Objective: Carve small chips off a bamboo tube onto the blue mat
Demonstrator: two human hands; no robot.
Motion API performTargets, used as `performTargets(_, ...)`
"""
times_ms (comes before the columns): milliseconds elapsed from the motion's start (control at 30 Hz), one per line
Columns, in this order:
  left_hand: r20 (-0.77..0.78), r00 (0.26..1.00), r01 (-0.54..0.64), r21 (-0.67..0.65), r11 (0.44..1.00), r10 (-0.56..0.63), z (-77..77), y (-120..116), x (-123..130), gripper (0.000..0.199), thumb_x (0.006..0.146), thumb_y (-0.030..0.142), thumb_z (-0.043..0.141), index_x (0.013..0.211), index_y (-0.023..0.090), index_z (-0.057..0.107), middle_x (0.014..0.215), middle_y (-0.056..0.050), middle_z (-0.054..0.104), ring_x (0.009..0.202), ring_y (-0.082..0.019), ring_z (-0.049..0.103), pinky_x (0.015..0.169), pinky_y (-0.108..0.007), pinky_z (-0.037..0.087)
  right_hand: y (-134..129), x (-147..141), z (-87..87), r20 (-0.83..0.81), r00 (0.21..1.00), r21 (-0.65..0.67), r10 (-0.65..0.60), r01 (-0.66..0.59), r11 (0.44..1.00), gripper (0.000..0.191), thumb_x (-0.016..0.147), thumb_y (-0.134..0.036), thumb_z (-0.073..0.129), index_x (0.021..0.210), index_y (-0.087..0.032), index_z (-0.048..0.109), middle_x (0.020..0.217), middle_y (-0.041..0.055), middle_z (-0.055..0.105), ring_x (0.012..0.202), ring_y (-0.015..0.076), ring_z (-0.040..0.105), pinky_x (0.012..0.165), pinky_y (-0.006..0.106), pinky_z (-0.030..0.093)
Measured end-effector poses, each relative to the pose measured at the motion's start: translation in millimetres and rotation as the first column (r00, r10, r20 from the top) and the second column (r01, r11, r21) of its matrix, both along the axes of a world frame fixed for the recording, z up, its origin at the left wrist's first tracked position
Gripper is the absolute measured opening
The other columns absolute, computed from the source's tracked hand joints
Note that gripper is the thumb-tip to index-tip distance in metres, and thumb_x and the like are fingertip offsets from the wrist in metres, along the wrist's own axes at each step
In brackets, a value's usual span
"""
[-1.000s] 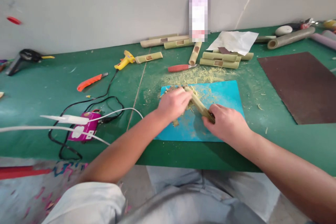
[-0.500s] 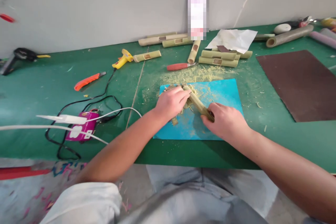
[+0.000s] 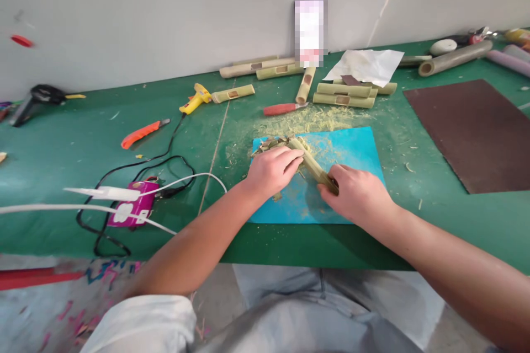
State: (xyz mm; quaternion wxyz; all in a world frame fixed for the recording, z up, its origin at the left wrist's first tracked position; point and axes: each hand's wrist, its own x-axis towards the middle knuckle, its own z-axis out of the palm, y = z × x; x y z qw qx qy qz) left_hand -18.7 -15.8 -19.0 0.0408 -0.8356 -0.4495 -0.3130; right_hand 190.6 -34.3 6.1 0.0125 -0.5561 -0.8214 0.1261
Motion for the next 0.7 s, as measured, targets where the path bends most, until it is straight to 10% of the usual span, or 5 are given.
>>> performTargets(700, -0.103, 0.992, 0.071, 0.010, 0.997, -0.070, -1.0, -5.7, 6.5, 0.027, 0.100, 0.025, 0.045, 0.096, 0.013, 0.069, 0.074, -0.004, 0.063, 0.068, -0.013, 0.060, 0.064, -0.023, 0.048, -2.2, -1.6, -1.8, 0.048, 0.998, 0.036, 0.029, -0.031, 0.999, 0.021, 0.089, -0.037, 0.050, 0.088, -0.018, 0.059, 0.087, 0.0049, 0.067, 0.068, 0.0170, 0.059, 0.055, 0.031, 0.021)
